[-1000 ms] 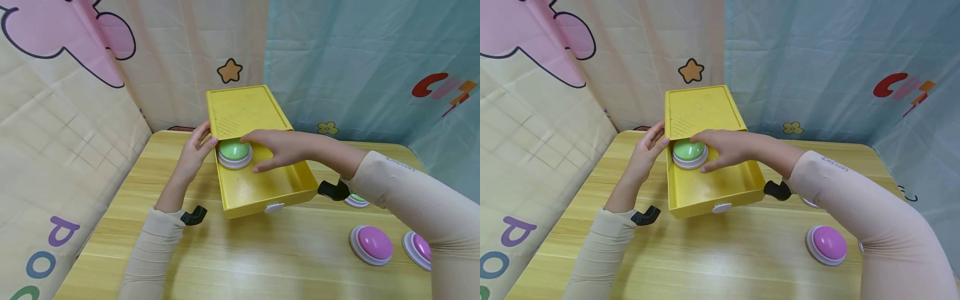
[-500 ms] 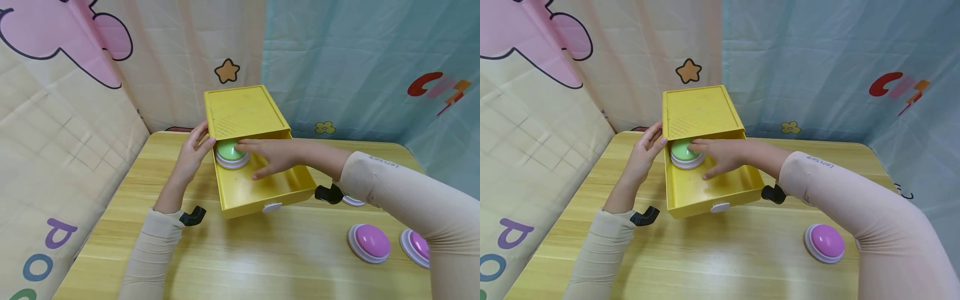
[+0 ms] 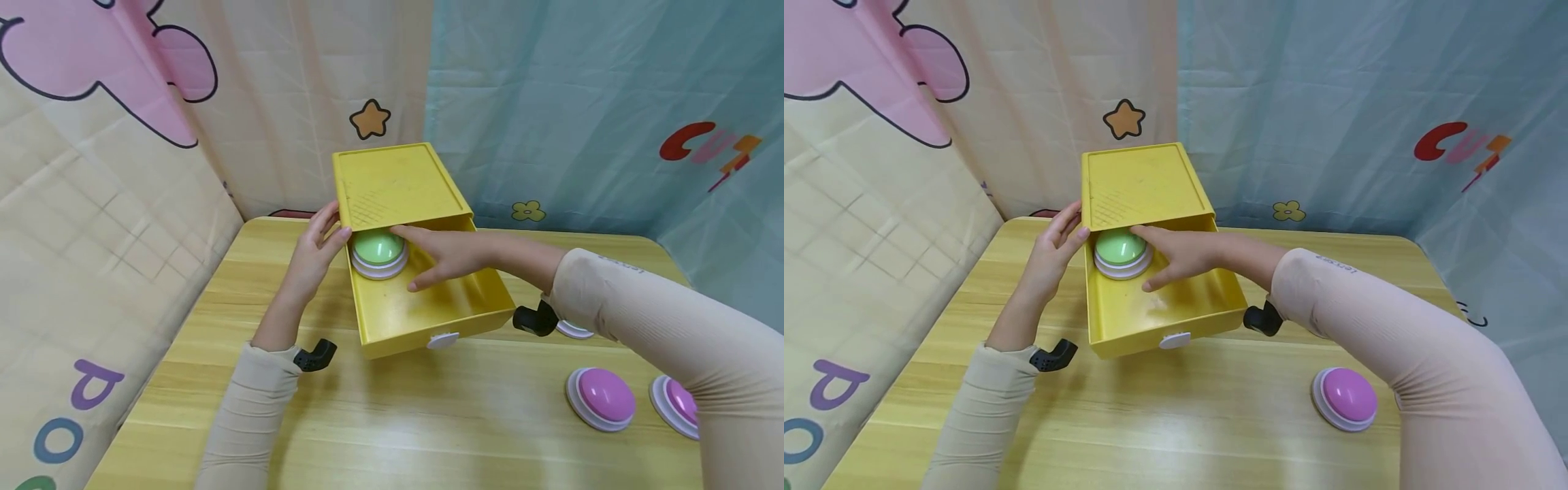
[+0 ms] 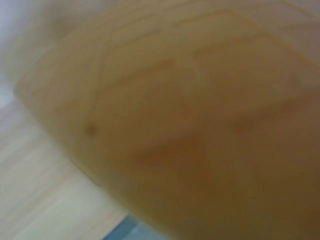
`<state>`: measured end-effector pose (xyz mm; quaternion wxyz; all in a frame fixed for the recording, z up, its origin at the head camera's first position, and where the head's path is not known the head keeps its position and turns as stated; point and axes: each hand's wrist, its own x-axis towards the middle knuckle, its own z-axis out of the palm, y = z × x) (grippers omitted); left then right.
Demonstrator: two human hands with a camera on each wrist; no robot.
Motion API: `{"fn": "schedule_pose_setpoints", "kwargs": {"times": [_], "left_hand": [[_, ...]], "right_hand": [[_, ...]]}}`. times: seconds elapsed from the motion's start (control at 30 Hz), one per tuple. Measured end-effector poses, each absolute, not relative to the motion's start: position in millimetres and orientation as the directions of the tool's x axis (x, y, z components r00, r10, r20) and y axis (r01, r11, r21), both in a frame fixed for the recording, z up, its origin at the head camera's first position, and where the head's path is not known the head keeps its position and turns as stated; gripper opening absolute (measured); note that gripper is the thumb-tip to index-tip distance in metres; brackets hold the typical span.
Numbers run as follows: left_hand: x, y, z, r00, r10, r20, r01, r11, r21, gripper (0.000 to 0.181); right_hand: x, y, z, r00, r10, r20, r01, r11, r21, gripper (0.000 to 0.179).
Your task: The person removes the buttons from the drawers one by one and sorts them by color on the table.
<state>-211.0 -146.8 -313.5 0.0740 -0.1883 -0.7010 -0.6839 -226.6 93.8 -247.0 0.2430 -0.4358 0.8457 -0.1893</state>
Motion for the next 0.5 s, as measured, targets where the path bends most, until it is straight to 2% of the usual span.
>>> {"fn": "schedule_pose_setpoints", "kwargs": {"times": [0.17,0.3,0.4,0.5], "left_hand": [[-202,-144,-303,-0.918,0.172,0.358,0.363,-0.001,0.932,0.055],[-197,-142,-298,-0.923,0.168,0.346,0.353,0.011,0.936,0.055],[-196,-142,-297,-0.925,0.166,0.341,0.347,0.01,0.938,0.055],[-197,-142,-297,-0.925,0.167,0.341,0.347,0.01,0.938,0.055]], "right_hand": [[-230,98,-248,-0.515,-0.827,-0.226,-0.494,0.502,-0.71,0.079],[-230,97,-254,-0.477,-0.857,-0.197,-0.395,0.409,-0.823,0.074],[-227,94,-260,-0.461,-0.87,-0.172,-0.414,0.383,-0.826,0.076],[-223,89,-267,-0.476,-0.868,-0.142,-0.484,0.393,-0.782,0.079]]}}
